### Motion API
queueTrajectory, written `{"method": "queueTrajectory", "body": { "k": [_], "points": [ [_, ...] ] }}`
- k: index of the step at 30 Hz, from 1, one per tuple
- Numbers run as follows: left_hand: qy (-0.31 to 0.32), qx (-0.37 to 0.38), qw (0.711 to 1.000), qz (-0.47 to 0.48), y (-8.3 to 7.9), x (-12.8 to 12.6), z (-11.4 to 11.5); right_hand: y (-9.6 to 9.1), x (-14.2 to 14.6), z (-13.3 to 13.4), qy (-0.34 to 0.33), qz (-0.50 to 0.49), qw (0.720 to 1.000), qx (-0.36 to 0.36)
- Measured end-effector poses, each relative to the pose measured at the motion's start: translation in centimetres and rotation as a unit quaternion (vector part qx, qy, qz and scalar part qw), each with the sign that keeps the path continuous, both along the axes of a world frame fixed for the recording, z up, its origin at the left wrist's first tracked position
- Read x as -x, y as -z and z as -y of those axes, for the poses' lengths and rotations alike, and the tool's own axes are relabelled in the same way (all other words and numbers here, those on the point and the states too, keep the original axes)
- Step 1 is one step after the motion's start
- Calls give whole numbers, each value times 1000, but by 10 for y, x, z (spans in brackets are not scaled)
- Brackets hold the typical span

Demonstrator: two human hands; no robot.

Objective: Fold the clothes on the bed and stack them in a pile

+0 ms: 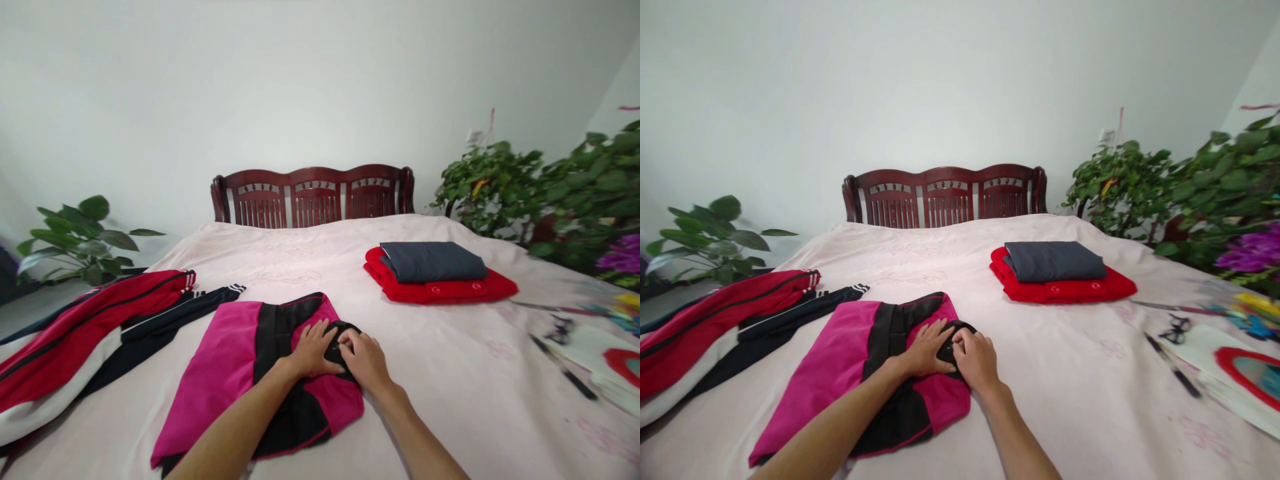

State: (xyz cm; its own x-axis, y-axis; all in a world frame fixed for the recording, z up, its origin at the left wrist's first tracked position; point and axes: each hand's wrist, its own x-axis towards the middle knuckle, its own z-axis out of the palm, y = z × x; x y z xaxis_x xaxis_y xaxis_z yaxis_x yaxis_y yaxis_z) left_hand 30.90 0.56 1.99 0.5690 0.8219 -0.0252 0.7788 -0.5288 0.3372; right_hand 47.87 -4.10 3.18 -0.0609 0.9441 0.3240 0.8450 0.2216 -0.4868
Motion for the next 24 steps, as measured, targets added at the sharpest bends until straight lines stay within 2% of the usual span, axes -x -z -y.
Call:
{"method": "queueTrajectory", "body": {
  "k": [11, 15, 19, 24],
  "points": [
    [2, -8, 1000, -9, 0, 0, 1, 3, -1, -4, 42, -39, 998, -18],
    [4, -15, 1000, -6, 2, 0, 1, 6, -10, -6, 76, -76, 994, 2],
    [5, -18, 1000, -5, 3, 1, 1, 10, -15, -9, 78, -97, 992, 17],
    [11, -32, 999, -2, 4, 2, 3, 15, -28, -14, 99, -183, 978, 7]
  ]
}}
